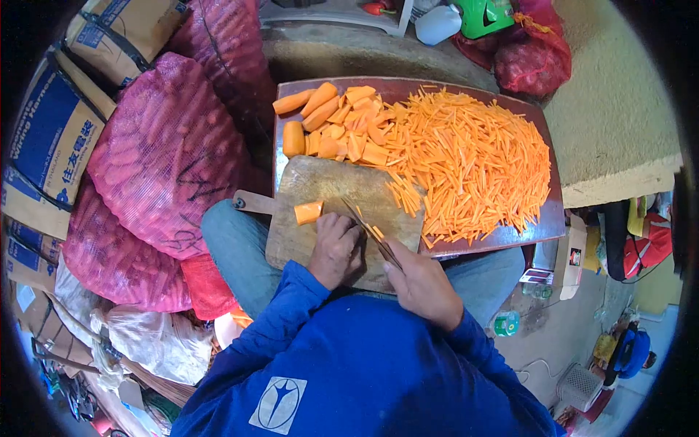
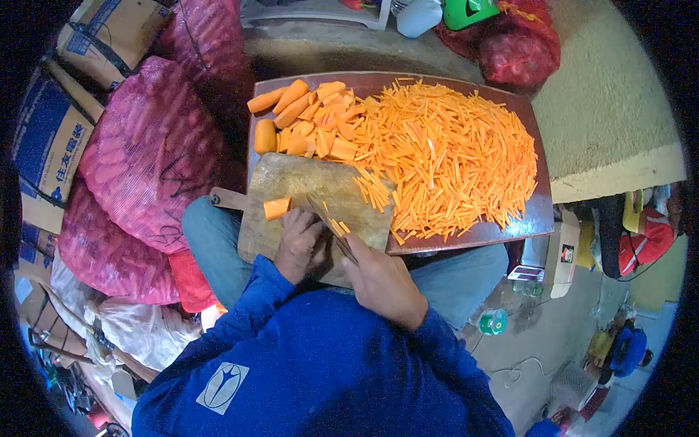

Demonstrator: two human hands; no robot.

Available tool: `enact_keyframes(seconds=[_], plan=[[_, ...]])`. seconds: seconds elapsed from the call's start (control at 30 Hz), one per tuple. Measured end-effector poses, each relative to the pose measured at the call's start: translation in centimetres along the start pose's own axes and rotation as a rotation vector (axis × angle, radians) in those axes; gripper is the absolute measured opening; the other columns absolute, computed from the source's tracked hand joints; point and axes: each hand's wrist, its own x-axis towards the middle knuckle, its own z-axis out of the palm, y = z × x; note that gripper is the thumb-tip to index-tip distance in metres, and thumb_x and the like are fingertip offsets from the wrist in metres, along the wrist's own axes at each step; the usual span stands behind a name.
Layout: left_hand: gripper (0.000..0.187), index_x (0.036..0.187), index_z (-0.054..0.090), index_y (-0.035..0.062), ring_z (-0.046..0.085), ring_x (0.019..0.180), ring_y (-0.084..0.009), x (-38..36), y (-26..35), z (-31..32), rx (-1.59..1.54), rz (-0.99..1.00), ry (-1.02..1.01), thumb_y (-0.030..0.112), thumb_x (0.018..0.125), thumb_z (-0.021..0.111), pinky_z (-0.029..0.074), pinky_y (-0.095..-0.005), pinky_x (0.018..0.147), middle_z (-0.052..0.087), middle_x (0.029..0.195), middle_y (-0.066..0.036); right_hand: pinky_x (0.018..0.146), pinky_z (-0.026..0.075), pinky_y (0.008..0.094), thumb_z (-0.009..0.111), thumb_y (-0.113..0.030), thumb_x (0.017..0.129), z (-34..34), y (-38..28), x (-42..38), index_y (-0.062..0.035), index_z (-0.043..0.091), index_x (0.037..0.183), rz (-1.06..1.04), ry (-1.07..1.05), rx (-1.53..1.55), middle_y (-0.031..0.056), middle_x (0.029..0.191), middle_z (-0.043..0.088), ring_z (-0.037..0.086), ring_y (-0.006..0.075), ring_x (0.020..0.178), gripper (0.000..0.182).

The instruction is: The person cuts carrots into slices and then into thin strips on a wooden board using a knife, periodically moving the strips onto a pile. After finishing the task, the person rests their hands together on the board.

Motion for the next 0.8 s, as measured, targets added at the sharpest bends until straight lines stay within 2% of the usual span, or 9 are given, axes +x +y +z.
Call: enact_keyframes(seconds=[0.13,0.2,0.37,0.43,0.5,0.57,0.63,0.7,0.8], plan=[[0.031,0.102,0.075,-0.0004,0.058,0.093,-0.0362,-0.3,0.2,-0.4,0.027,-0.043,-0.046,0.001,0.071,0.078,0.045,-0.0472,0.088,0.062,0.097,-0.014,0.08,0.056,0.0611,0.063,-0.02,0.106,0.7,0.3,-0.6,-0.0013,0.048,0.145,0.069,-0.082,-0.063,0.0337,0.105,0.073,0.071,0.0538,0.099,0.046],[0.031,0.102,0.074,-0.0003,0.058,0.093,-0.0363,-0.2,0.1,-0.2,0.007,-0.027,-0.026,0.001,0.071,0.078,0.045,-0.0473,0.087,0.062,0.097,-0.014,0.08,0.056,0.0611,0.064,-0.02,0.105,1.2,0.7,0.2,-0.0011,0.05,0.145,-0.007,-0.024,-0.037,0.0332,0.106,0.073,0.071,0.053,0.098,0.046],[0.029,0.1,0.074,0.0014,0.058,0.095,-0.0367,-0.8,-0.5,-0.1,-0.045,-0.025,0.06,0.003,0.072,0.078,0.045,-0.048,0.086,0.062,0.097,-0.014,0.082,0.058,0.0578,0.066,-0.019,0.105,-0.2,0.5,-0.5,-0.0027,0.052,0.148,-0.035,0.046,0.016,0.0322,0.109,0.073,0.072,0.0518,0.1,0.048],[0.028,0.104,0.075,0.0042,0.059,0.098,-0.0369,-0.7,-0.6,-1.7,0.065,-0.068,0.101,0.007,0.076,0.081,0.045,-0.0483,0.087,0.062,0.101,-0.014,0.083,0.058,0.0562,0.066,-0.019,0.105,-1.2,0.6,-1.6,-0.0027,0.054,0.147,-0.028,0.064,0.042,0.0316,0.11,0.073,0.072,0.0514,0.1,0.047],[0.029,0.106,0.075,0.0056,0.059,0.1,-0.0369,0.4,-1.1,-3.0,0.144,-0.129,0.169,0.009,0.078,0.083,0.046,-0.0483,0.088,0.063,0.104,-0.014,0.086,0.057,0.0454,0.065,-0.016,0.105,-2.0,0.9,-2.4,0.0004,0.061,0.141,0.056,-0.026,0.173,0.0267,0.103,0.071,0.073,0.0449,0.095,0.039],[0.029,0.108,0.075,0.007,0.06,0.102,-0.0368,1.4,-1.4,-4.4,0.233,-0.186,0.242,0.012,0.08,0.084,0.046,-0.0483,0.089,0.063,0.106,-0.014,0.085,0.058,0.0475,0.066,-0.017,0.105,-2.4,2.1,-2.3,0.0003,0.062,0.14,0.048,-0.047,0.162,0.0282,0.105,0.073,0.073,0.0473,0.098,0.039],[0.036,0.113,0.075,0.0035,0.061,0.107,-0.0385,1.8,-1.6,-5.6,0.345,-0.275,0.159,0.011,0.08,0.088,0.049,-0.048,0.093,0.065,0.114,-0.016,0.085,0.058,0.0497,0.067,-0.018,0.105,-2.6,3.1,-1.8,0.0001,0.063,0.139,0.034,-0.069,0.153,0.0296,0.107,0.074,0.074,0.0497,0.101,0.039],[0.037,0.113,0.075,0.0029,0.061,0.108,-0.0384,1.1,-2.4,-5.9,0.335,-0.275,0.098,0.012,0.08,0.088,0.049,-0.0474,0.094,0.065,0.112,-0.016,0.086,0.059,0.0476,0.067,-0.014,0.104,-2.9,3.6,-1.1,0.0009,0.066,0.137,-0.008,0.142,0.086,0.0294,0.107,0.075,0.075,0.0485,0.102,0.036],[0.037,0.113,0.076,0.0017,0.061,0.108,-0.0382,0.4,-2.9,-5.2,0.269,-0.27,0.04,0.013,0.08,0.089,0.05,-0.0467,0.094,0.065,0.109,-0.016,0.087,0.059,0.0462,0.067,-0.011,0.104,-3.5,4.0,-0.2,0.0013,0.066,0.138,0.091,0.233,0.172,0.03,0.108,0.075,0.075,0.0475,0.104,0.037]])
